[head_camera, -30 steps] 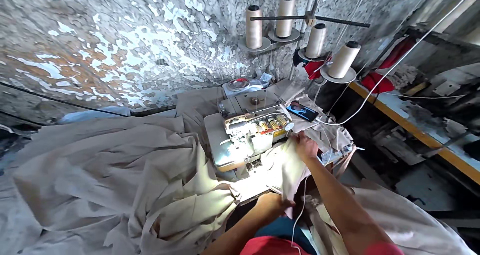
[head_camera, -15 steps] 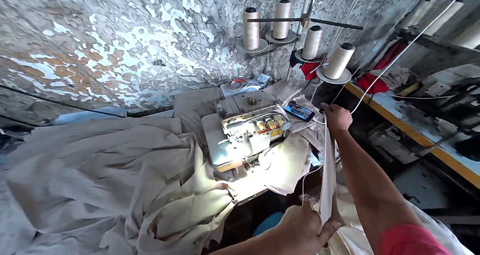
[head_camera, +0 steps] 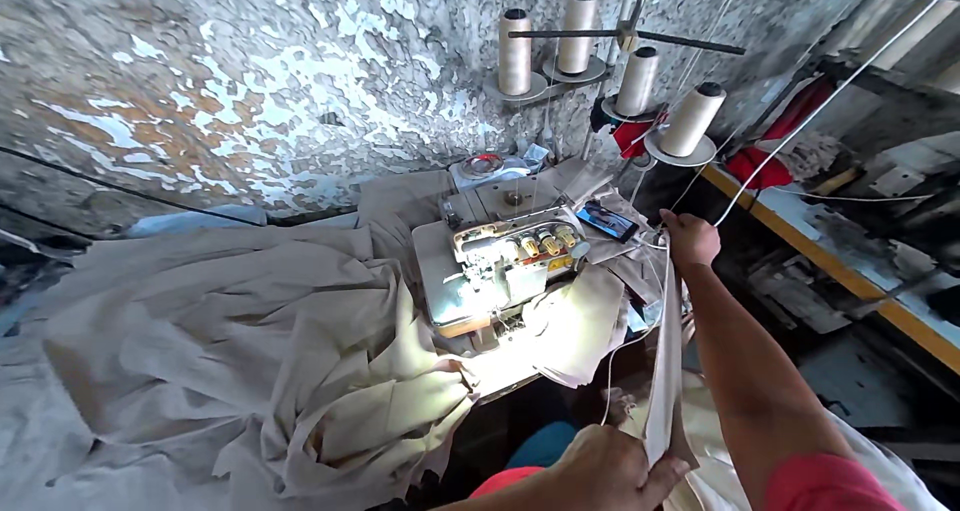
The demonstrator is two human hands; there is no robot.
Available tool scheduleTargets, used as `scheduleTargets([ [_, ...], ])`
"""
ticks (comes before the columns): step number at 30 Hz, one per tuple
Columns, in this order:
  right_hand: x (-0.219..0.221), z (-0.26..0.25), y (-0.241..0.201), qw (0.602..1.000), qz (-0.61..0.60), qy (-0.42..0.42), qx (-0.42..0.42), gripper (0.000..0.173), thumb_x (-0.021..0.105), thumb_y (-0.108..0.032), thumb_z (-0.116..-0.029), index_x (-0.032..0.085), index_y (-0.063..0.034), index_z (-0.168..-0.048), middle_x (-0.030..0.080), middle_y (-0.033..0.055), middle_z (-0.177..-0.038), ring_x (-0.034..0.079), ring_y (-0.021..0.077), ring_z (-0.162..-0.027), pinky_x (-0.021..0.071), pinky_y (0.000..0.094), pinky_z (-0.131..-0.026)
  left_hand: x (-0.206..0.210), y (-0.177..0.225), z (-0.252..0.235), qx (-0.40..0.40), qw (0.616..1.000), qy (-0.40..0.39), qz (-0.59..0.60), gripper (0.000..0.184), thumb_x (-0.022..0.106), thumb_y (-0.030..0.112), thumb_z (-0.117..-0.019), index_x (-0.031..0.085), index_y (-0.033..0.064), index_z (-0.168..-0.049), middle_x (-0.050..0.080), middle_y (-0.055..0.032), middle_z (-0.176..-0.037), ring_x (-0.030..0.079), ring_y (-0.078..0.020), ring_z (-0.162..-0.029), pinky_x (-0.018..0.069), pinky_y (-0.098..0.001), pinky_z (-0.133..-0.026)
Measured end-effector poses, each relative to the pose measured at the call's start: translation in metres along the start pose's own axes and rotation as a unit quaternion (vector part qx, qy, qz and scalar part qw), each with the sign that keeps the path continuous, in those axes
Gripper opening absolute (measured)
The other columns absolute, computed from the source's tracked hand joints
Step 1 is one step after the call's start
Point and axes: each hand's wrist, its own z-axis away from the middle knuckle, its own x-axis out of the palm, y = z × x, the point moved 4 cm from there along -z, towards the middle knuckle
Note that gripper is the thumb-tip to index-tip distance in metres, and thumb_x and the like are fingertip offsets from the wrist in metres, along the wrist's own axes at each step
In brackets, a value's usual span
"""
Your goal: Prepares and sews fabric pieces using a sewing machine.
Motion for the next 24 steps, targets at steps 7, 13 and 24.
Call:
scheduleTargets([
  [7, 0.0, 0.001, 0.008, 0.999, -0.034, 0.022, 0.009, 0.061, 0.047, -0.052, -0.1062, 0.07, 0.0042, -0.105, 0.068, 0.0328, -0.109, 0.062, 0.0518, -0.111, 0.0432, 0.0702, -0.09, 0.001, -0.001, 0.004, 0.011, 1.0, 0.023, -0.004, 0.053, 0.044, 0.023, -0.1095, 0.061, -0.0123, -0.074, 0.062, -0.0235, -0.069, 0.065, -0.0349, -0.071, 0.0493, -0.0476, -0.067],
  [13, -0.011, 0.018, -0.005, 0.995, -0.094, 0.035, -0.023, 0.064, 0.047, -0.052, -0.106, 0.068, 0.0081, -0.1, 0.066, 0.0341, -0.1, 0.063, 0.0523, -0.101, 0.0425, 0.0708, -0.086, -0.004, -0.022, 0.015, 0.025, 0.997, 0.071, 0.004, 0.052, 0.05, 0.024, -0.1074, 0.061, -0.0104, -0.07, 0.06, -0.0208, -0.064, 0.063, -0.0316, -0.064, 0.0499, -0.0453, -0.061],
  [24, 0.03, 0.239, -0.042, 0.837, -0.365, -0.294, -0.282, 0.031, 0.074, -0.022, -0.091, 0.058, -0.0076, -0.068, 0.052, -0.0091, -0.065, 0.046, -0.0066, -0.059, 0.0378, 0.0119, -0.055, -0.003, -0.133, 0.077, -0.195, 0.971, 0.13, 0.035, 0.072, 0.067, 0.033, -0.099, 0.038, 0.0004, -0.156, 0.052, -0.0227, -0.149, 0.061, -0.0359, -0.128, 0.049, -0.0533, -0.107],
])
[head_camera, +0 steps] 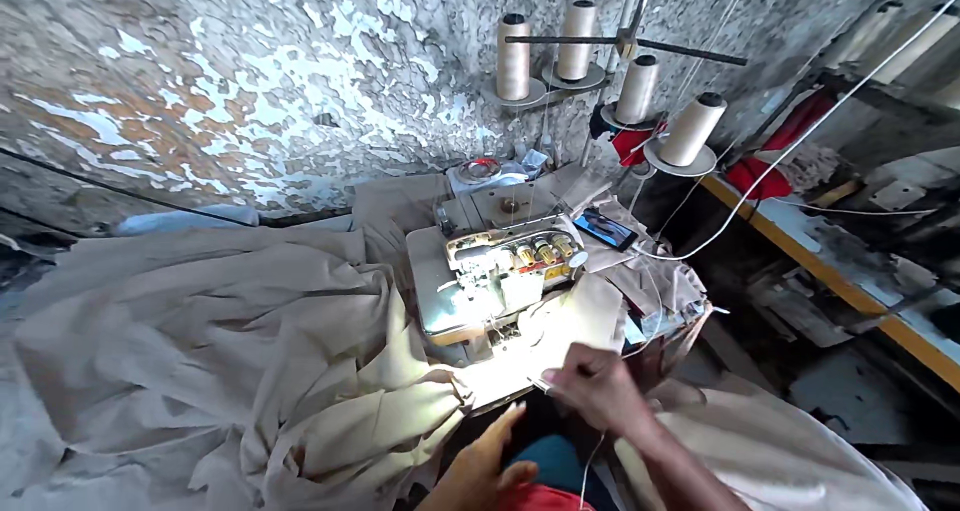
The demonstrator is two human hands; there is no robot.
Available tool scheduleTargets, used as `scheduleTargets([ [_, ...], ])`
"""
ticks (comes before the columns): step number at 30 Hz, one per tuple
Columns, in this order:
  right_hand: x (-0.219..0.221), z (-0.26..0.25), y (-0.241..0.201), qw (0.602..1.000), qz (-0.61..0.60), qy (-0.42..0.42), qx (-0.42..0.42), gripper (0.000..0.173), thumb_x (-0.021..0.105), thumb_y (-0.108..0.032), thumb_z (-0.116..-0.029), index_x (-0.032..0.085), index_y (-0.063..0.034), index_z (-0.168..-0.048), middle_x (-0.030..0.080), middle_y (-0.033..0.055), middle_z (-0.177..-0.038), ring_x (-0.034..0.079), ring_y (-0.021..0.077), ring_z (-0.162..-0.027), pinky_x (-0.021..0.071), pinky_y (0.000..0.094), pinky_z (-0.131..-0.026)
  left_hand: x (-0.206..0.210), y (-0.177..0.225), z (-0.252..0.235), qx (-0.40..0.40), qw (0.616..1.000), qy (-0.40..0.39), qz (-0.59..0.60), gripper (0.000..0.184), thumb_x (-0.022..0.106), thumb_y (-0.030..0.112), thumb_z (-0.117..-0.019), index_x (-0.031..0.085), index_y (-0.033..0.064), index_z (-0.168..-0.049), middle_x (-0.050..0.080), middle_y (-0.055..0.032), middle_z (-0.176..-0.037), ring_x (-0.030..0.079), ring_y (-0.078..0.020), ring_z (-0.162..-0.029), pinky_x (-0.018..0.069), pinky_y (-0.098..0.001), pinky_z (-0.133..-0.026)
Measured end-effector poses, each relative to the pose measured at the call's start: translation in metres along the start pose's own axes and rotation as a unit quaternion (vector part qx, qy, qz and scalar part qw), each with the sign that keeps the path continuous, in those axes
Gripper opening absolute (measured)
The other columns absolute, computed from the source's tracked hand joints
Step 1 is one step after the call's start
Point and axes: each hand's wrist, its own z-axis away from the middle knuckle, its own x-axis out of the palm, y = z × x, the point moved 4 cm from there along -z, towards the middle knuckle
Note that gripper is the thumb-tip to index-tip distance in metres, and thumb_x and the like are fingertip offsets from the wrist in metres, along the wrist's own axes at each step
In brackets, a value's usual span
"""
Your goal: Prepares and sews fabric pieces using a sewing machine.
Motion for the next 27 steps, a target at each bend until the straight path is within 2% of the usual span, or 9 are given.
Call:
scheduleTargets([
  [2, 0.028, 0.004, -0.011, 0.998, -0.009, -0.041, -0.04, 0.035, 0.072, -0.026, -0.0949, 0.061, -0.0027, -0.071, 0.054, -0.0033, -0.068, 0.047, -0.0042, -0.061, 0.0383, 0.0119, -0.056, -0.009, 0.018, -0.006, 0.072, 0.987, 0.127, 0.073, 0.067, 0.069, 0.036, -0.0958, 0.048, -0.0004, -0.148, 0.063, -0.0167, -0.138, 0.064, -0.0229, -0.123, 0.0501, -0.0439, -0.106],
  [4, 0.035, 0.001, -0.027, 0.996, -0.008, -0.037, -0.085, 0.035, 0.07, -0.024, -0.0965, 0.06, -0.0017, -0.072, 0.054, -0.0017, -0.068, 0.046, -0.0045, -0.061, 0.0379, 0.0104, -0.056, -0.018, 0.029, -0.013, 0.137, 0.954, 0.22, 0.151, 0.042, 0.071, 0.028, -0.0946, 0.065, -0.0015, -0.123, 0.072, -0.0046, -0.116, 0.066, -0.0046, -0.111, 0.0529, -0.0274, -0.1],
  [7, 0.023, -0.01, -0.036, 0.989, -0.07, -0.063, -0.111, 0.027, 0.07, -0.023, -0.0955, 0.061, -0.0038, -0.079, 0.055, -0.0077, -0.071, 0.046, -0.0092, -0.062, 0.0382, 0.0078, -0.057, -0.032, 0.044, -0.014, 0.17, 0.92, 0.294, 0.195, 0.015, 0.07, 0.015, -0.0933, 0.067, 0.0012, -0.094, 0.069, 0.0056, -0.088, 0.064, 0.0053, -0.086, 0.0541, -0.0157, -0.082],
  [10, 0.013, -0.013, -0.017, 0.971, -0.181, -0.15, -0.033, 0.012, 0.072, -0.017, -0.0909, 0.069, -0.0087, -0.099, 0.07, -0.0135, -0.087, 0.063, -0.0079, -0.076, 0.0532, 0.0136, -0.068, -0.05, 0.054, -0.012, 0.175, 0.907, 0.347, 0.159, 0.016, 0.065, 0.014, -0.0966, 0.065, -0.0018, -0.094, 0.065, 0.0042, -0.083, 0.061, 0.005, -0.078, 0.0522, -0.0151, -0.076],
  [12, 0.013, -0.011, -0.002, 0.962, -0.25, -0.11, 0.011, 0.012, 0.071, -0.006, -0.0881, 0.071, -0.015, -0.096, 0.073, -0.0131, -0.087, 0.065, -0.0048, -0.074, 0.0552, 0.016, -0.066, -0.063, 0.059, -0.013, 0.17, 0.905, 0.365, 0.137, 0.018, 0.064, 0.016, -0.0977, 0.064, -0.001, -0.094, 0.063, 0.0048, -0.08, 0.058, 0.0063, -0.073, 0.0496, -0.0126, -0.07],
  [14, 0.014, -0.009, 0.007, 0.952, -0.301, -0.043, 0.016, 0.014, 0.072, -0.005, -0.0881, 0.072, -0.018, -0.095, 0.074, -0.0103, -0.087, 0.068, -0.0013, -0.075, 0.0576, 0.0182, -0.068, -0.067, 0.06, -0.015, 0.167, 0.904, 0.363, 0.149, 0.018, 0.063, 0.016, -0.0978, 0.063, -0.0016, -0.094, 0.06, 0.0048, -0.079, 0.055, 0.0066, -0.07, 0.0473, -0.0113, -0.066],
  [19, 0.028, -0.01, 0.002, 0.94, -0.341, -0.003, 0.022, 0.018, 0.068, 0.001, -0.0897, 0.069, -0.0153, -0.096, 0.074, -0.0072, -0.081, 0.067, -0.0007, -0.067, 0.057, 0.0171, -0.064, -0.059, 0.056, -0.022, 0.091, 0.897, 0.286, 0.325, 0.016, 0.061, 0.011, -0.0984, 0.062, 0.0, -0.111, 0.068, 0.004, -0.093, 0.066, -0.0002, -0.087, 0.0557, -0.0215, -0.083],
  [23, 0.034, -0.014, -0.006, 0.942, -0.333, -0.024, 0.033, 0.019, 0.068, 0.004, -0.0896, 0.066, -0.0117, -0.1, 0.075, -0.0039, -0.084, 0.068, 0.0015, -0.065, 0.0568, 0.0176, -0.057, -0.061, 0.056, -0.022, 0.09, 0.864, 0.33, 0.369, 0.009, 0.063, 0.002, -0.0956, 0.065, 0.0007, -0.104, 0.071, 0.0036, -0.089, 0.068, -0.0016, -0.086, 0.057, -0.0226, -0.083],
  [27, 0.04, -0.018, -0.011, 0.947, -0.321, -0.001, 0.012, 0.022, 0.071, 0.007, -0.0851, 0.069, -0.0105, -0.099, 0.076, -0.0032, -0.088, 0.072, 0.0034, -0.079, 0.0605, 0.0216, -0.074, -0.066, 0.053, -0.025, 0.083, 0.86, 0.346, 0.366, 0.004, 0.068, 0.0, -0.0917, 0.068, 0.004, -0.092, 0.071, 0.0035, -0.081, 0.068, -0.0021, -0.078, 0.0572, -0.0223, -0.078],
])
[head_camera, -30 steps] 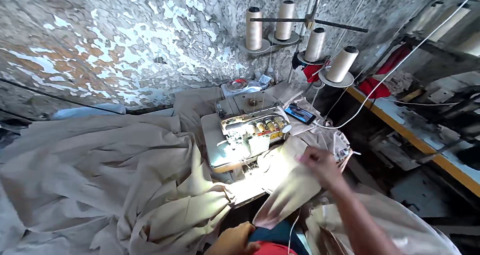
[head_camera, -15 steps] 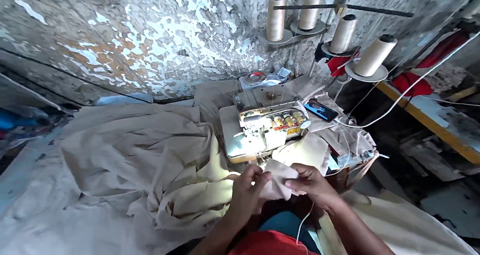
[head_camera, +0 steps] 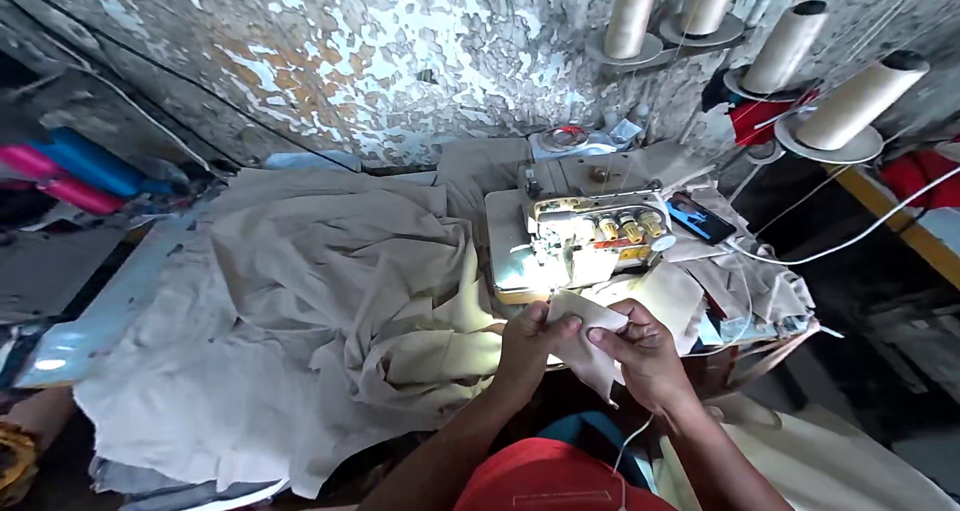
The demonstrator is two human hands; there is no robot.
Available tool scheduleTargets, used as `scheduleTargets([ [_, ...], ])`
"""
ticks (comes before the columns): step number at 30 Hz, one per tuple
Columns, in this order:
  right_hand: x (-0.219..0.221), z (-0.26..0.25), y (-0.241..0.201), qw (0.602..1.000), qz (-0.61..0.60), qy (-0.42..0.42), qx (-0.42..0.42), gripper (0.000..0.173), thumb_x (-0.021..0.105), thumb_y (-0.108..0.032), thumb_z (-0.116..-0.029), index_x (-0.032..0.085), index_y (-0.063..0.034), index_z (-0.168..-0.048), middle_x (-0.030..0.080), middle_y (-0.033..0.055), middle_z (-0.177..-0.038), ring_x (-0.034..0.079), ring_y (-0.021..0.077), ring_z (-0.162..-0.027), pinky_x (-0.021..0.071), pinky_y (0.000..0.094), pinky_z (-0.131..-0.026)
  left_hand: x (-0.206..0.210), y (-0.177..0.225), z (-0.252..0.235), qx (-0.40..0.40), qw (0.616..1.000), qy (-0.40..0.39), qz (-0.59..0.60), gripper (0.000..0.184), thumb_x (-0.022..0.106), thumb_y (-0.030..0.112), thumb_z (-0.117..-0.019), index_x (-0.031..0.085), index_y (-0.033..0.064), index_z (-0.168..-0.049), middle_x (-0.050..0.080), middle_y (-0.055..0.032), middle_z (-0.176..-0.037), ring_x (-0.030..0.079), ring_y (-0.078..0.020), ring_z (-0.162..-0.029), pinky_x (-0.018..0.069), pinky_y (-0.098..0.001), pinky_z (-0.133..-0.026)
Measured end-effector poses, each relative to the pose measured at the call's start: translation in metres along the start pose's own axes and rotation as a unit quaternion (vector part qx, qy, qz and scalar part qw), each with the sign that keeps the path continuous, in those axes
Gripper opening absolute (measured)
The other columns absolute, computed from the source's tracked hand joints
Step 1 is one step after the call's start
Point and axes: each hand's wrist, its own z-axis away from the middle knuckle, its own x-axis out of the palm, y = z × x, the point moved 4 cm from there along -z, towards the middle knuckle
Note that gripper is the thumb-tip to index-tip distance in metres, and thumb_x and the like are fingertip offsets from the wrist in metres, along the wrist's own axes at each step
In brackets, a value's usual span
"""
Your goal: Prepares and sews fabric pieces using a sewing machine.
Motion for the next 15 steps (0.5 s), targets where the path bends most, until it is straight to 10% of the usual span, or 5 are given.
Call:
scheduleTargets([
  [9, -0.017, 0.001, -0.012, 0.975, 0.193, -0.078, -0.075, 0.024, 0.079, -0.006, -0.0816, 0.069, -0.0089, -0.103, 0.068, -0.0168, -0.079, 0.061, -0.0094, -0.07, 0.0518, 0.0099, -0.066, -0.022, 0.02, -0.007, 0.079, 0.956, -0.079, -0.27, 0.029, 0.061, 0.021, -0.1016, 0.067, 0.0035, -0.08, 0.056, 0.0074, -0.067, 0.05, 0.0057, -0.063, 0.0428, -0.0152, -0.063],
  [15, -0.023, 0.006, -0.023, 0.857, 0.433, -0.074, -0.271, 0.02, 0.06, -0.009, -0.0931, 0.079, -0.0044, -0.099, 0.072, 0.0091, -0.086, 0.064, 0.005, -0.082, 0.05, 0.0145, -0.08, -0.022, 0.03, -0.003, -0.151, 0.965, -0.197, -0.081, 0.025, 0.052, 0.008, -0.1043, 0.068, 0.0122, -0.087, 0.066, 0.0127, -0.075, 0.063, 0.0047, -0.07, 0.0536, -0.0165, -0.069],
])
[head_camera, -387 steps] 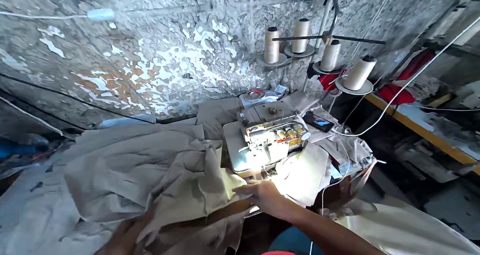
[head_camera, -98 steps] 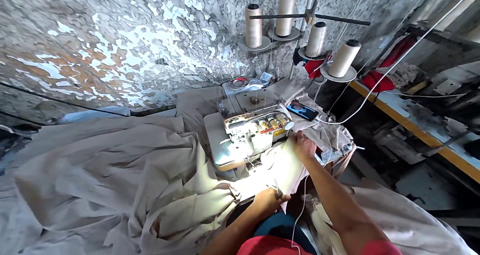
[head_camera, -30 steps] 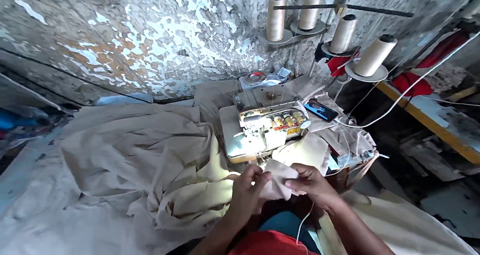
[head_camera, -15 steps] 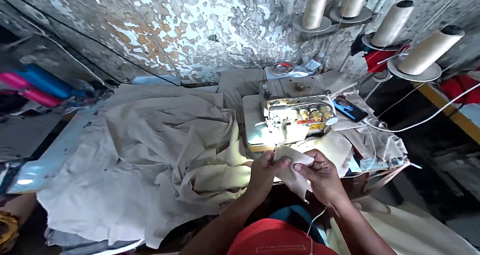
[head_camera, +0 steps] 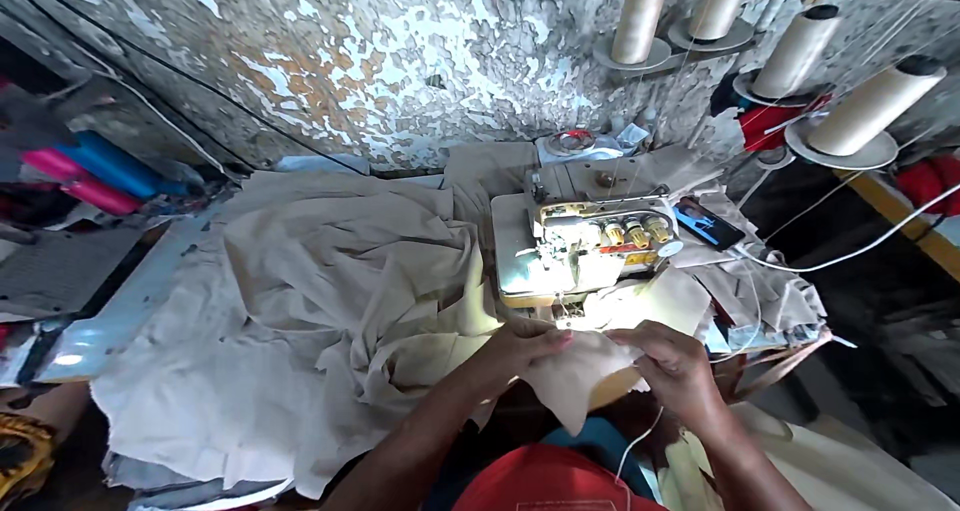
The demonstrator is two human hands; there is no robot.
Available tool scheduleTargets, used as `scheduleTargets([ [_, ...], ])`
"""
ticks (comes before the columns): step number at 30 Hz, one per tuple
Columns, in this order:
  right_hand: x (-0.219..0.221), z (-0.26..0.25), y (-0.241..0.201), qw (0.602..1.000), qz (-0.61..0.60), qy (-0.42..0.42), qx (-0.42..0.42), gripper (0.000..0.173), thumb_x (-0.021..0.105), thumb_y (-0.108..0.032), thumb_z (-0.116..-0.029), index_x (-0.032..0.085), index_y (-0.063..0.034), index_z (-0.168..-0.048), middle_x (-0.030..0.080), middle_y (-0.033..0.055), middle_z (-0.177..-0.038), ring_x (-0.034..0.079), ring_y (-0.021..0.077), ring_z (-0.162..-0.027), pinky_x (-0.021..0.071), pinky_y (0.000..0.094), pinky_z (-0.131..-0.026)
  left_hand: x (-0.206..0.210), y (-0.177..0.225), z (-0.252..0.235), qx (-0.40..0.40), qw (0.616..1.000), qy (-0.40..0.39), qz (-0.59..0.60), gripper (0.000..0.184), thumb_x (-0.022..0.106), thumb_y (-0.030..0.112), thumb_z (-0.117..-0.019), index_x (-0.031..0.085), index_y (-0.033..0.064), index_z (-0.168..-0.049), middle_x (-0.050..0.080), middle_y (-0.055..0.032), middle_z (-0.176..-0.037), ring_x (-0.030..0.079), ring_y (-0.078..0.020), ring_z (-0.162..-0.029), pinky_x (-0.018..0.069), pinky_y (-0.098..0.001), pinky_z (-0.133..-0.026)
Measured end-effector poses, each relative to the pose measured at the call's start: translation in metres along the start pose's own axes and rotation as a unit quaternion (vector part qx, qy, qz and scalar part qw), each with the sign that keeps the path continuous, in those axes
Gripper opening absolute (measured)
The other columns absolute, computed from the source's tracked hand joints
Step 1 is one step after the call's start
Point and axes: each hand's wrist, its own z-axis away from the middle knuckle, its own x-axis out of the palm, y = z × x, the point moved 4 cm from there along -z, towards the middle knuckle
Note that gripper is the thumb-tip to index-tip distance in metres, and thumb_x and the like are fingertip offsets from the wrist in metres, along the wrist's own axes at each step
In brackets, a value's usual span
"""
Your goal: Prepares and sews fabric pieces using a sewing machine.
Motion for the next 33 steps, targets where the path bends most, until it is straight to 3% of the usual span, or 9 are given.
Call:
scheduleTargets([
  [3, 0.002, 0.002, -0.004, 0.999, 0.008, 0.046, -0.011, 0.017, 0.063, -0.017, -0.0973, 0.078, -0.0101, -0.097, 0.07, 0.007, -0.094, 0.063, 0.0033, -0.094, 0.0494, 0.0125, -0.087, 0.008, -0.009, -0.004, 0.002, 0.996, 0.007, 0.089, 0.019, 0.051, 0.008, -0.1048, 0.068, 0.0099, -0.099, 0.069, 0.0084, -0.084, 0.066, 0.0006, -0.077, 0.057, -0.0203, -0.075],
  [6, 0.005, 0.005, -0.008, 0.999, -0.018, 0.049, -0.015, 0.018, 0.061, -0.013, -0.0964, 0.078, -0.0072, -0.102, 0.067, 0.0071, -0.091, 0.062, 0.0004, -0.091, 0.0482, 0.0091, -0.085, 0.015, -0.013, -0.007, 0.001, 0.989, 0.034, 0.147, 0.02, 0.05, 0.007, -0.1047, 0.069, 0.0089, -0.098, 0.071, 0.0058, -0.085, 0.068, -0.0021, -0.079, 0.0572, -0.0226, -0.077],
  [10, 0.012, 0.01, -0.006, 0.999, -0.018, 0.015, -0.025, 0.022, 0.06, -0.01, -0.0948, 0.078, -0.0115, -0.107, 0.066, 0.0076, -0.088, 0.061, 0.0023, -0.084, 0.0481, 0.0094, -0.079, 0.013, -0.017, -0.01, 0.0, 0.982, 0.083, 0.172, 0.021, 0.05, 0.002, -0.1035, 0.069, 0.0048, -0.096, 0.071, 0.0017, -0.084, 0.068, -0.0058, -0.078, 0.0583, -0.0254, -0.077],
  [16, 0.021, 0.018, -0.002, 0.999, -0.016, -0.019, -0.03, 0.019, 0.063, -0.019, -0.0985, 0.08, -0.0151, -0.106, 0.065, 0.0061, -0.083, 0.061, 0.0035, -0.079, 0.0482, 0.0107, -0.075, 0.012, -0.02, -0.011, 0.042, 0.996, 0.068, 0.044, 0.003, 0.066, 0.006, -0.0956, 0.069, 0.0057, -0.096, 0.069, 0.0071, -0.08, 0.066, -0.0002, -0.074, 0.0563, -0.0208, -0.075],
  [19, 0.024, 0.021, 0.0, 0.999, -0.039, -0.023, -0.017, 0.019, 0.064, -0.02, -0.0976, 0.08, -0.0143, -0.106, 0.065, 0.0056, -0.082, 0.06, 0.0019, -0.078, 0.0474, 0.0097, -0.075, 0.011, -0.018, -0.01, 0.034, 0.996, 0.077, 0.008, 0.004, 0.066, 0.006, -0.0958, 0.07, 0.0056, -0.094, 0.068, 0.0081, -0.079, 0.065, 0.0015, -0.074, 0.0549, -0.0192, -0.074],
  [23, 0.026, 0.021, 0.002, 0.995, -0.086, -0.056, 0.011, 0.022, 0.065, -0.03, -0.0991, 0.079, -0.0149, -0.106, 0.07, 0.0027, -0.097, 0.063, 0.001, -0.094, 0.0499, 0.0118, -0.086, 0.008, -0.018, -0.008, 0.029, 0.997, 0.069, -0.027, 0.008, 0.063, 0.006, -0.0974, 0.069, 0.0053, -0.093, 0.066, 0.0089, -0.077, 0.062, 0.0029, -0.072, 0.0521, -0.0173, -0.071],
  [25, 0.028, 0.019, 0.004, 0.99, -0.124, -0.065, 0.035, 0.021, 0.065, -0.027, -0.0992, 0.078, -0.0106, -0.102, 0.072, 0.0013, -0.098, 0.064, -0.0013, -0.095, 0.0512, 0.0116, -0.087, 0.008, -0.017, -0.007, 0.043, 0.996, 0.047, -0.055, 0.009, 0.062, 0.008, -0.0986, 0.07, 0.0048, -0.096, 0.065, 0.0093, -0.078, 0.061, 0.0043, -0.072, 0.051, -0.0159, -0.07],
  [28, 0.029, 0.017, 0.004, 0.968, -0.225, -0.052, 0.096, 0.013, 0.069, -0.014, -0.0946, 0.074, -0.0046, -0.102, 0.073, -0.0049, -0.093, 0.064, -0.008, -0.084, 0.0535, 0.0097, -0.078, 0.01, -0.014, -0.003, 0.079, 0.99, 0.011, -0.113, 0.016, 0.059, 0.012, -0.1008, 0.071, 0.0017, -0.103, 0.067, 0.0077, -0.083, 0.059, 0.0072, -0.074, 0.0493, -0.0136, -0.072],
  [33, 0.03, 0.011, 0.002, 0.953, -0.275, -0.043, 0.118, 0.008, 0.067, -0.009, -0.0946, 0.07, -0.0031, -0.098, 0.071, -0.0095, -0.086, 0.06, -0.0114, -0.076, 0.0515, 0.0077, -0.071, 0.012, -0.004, 0.006, 0.099, 0.971, -0.014, -0.219, 0.025, 0.056, 0.016, -0.1039, 0.072, -0.0031, -0.107, 0.069, -0.0033, -0.088, 0.055, 0.004, -0.076, 0.0449, -0.0144, -0.072],
])
